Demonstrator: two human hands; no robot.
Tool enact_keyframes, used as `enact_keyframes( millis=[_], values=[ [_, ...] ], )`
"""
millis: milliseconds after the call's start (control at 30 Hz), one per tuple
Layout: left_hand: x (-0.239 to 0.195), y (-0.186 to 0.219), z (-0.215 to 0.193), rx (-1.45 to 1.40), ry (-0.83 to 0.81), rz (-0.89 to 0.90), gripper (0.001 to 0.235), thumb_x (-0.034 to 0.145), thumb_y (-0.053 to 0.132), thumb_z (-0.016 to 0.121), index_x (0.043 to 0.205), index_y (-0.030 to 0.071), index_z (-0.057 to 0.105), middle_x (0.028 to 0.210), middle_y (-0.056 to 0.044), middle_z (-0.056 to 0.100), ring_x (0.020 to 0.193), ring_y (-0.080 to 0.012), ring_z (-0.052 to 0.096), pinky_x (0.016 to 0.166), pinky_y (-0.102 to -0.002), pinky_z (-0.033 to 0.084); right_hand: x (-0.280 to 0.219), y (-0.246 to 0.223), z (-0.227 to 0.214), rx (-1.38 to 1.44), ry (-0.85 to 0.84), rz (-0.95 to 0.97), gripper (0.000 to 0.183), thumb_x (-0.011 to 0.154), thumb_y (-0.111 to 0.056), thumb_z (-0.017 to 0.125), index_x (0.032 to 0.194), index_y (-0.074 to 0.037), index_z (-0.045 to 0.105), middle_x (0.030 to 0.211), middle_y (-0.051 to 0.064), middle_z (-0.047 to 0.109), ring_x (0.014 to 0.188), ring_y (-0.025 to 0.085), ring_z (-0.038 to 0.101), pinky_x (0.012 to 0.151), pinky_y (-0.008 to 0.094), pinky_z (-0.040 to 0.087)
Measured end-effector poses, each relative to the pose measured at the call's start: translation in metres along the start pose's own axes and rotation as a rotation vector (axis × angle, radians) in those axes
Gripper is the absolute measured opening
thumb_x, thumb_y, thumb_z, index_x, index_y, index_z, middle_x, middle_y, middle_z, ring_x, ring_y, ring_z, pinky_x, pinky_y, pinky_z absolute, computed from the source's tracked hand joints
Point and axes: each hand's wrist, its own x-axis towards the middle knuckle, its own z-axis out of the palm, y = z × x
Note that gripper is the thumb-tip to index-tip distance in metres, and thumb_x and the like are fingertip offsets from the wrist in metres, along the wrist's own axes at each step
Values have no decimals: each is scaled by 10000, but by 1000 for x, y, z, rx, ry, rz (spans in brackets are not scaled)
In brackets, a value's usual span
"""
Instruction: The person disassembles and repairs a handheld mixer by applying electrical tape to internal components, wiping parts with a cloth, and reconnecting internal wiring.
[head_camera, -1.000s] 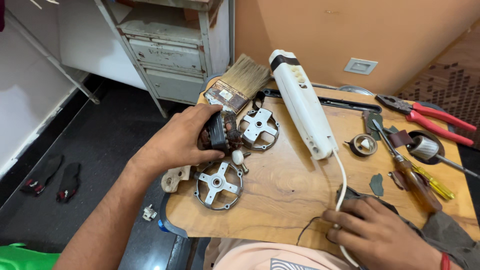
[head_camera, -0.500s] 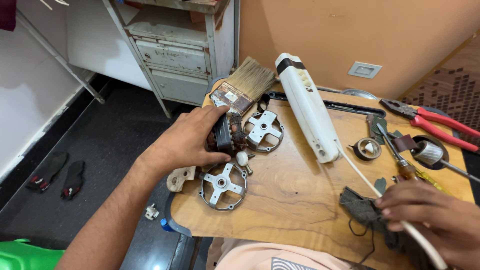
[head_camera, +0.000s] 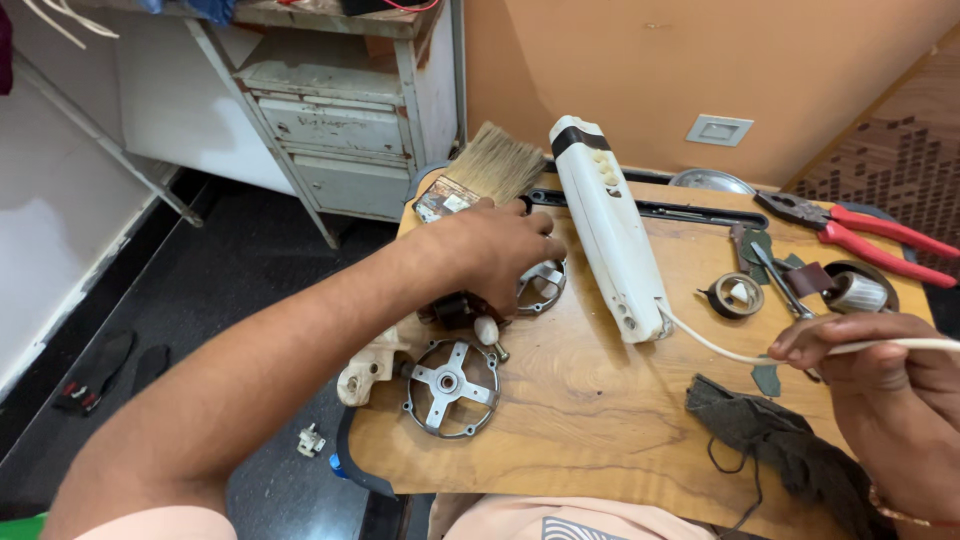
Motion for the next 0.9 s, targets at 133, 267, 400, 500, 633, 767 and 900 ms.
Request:
enact_keyframes(
  millis=[133, 267, 400, 500, 633, 767, 900],
  values=[
    [17, 4, 1, 111, -72, 17, 906, 591, 274, 914, 1416, 188, 550, 1369, -113, 551, 1272, -349, 508, 1004, -506, 470, 5, 0, 0, 47, 8, 49, 397, 1209, -320, 423, 1145, 37, 586, 883, 142, 573, 935, 297, 609, 1004, 513, 520],
    [21, 6, -1, 166, -93, 47, 1129, 510, 348, 972, 1489, 153, 443, 1376, -128, 534, 1273, -347, 492, 1004, -502, 459, 7, 7, 0, 121, 39, 84, 405, 1203, -312, 434, 1128, 60, 577, 854, 136, 537, 917, 316, 606, 939, 509, 512],
    [16, 10, -11, 271, -29, 102, 1057, 513, 460, 972, 1387, 87, 508, 1346, -95, 562, 1348, -327, 391, 1097, -576, 308, 7, 8, 1, 165, 22, 92, 411, 1189, -310, 429, 1109, 63, 581, 871, 142, 544, 934, 334, 620, 908, 504, 509],
    [12, 4, -29, 126, 102, 101, 1003, 548, 500, 939, 1369, 82, 541, 1307, -99, 597, 1340, -328, 399, 1128, -556, 286, 9, 6, 0, 147, 14, 89, 411, 1174, -317, 429, 1118, 58, 587, 869, 138, 544, 960, 344, 626, 889, 505, 511],
    [-8, -16, -38, -502, 355, 142, 1053, 578, 570, 877, 1429, 76, 503, 1244, -121, 656, 1207, -286, 597, 1058, -412, 471, 12, 3, 0, 146, 39, 121, 420, 1157, -349, 434, 1157, 41, 591, 830, 127, 534, 943, 345, 624, 889, 508, 511],
    [-9, -9, -15, -1355, 552, 296, 888, 800, 599, 787, 1432, 11, 575, 1294, -207, 659, 1238, -351, 648, 1055, -424, 559, 23, 3, 10, 293, 81, 88, 427, 1184, -358, 457, 1027, 29, 547, 791, 115, 508, 870, 316, 563, 824, 468, 473],
    [-7, 17, 13, -2127, 402, 554, 822, 963, 626, 641, 1429, -42, 526, 1261, -266, 647, 1176, -434, 653, 1055, -520, 563, 43, -4, 25, 327, 41, 174, 535, 1111, -520, 401, 869, -44, 435, 774, 52, 369, 737, 229, 366, 745, 411, 383]
  ],
)
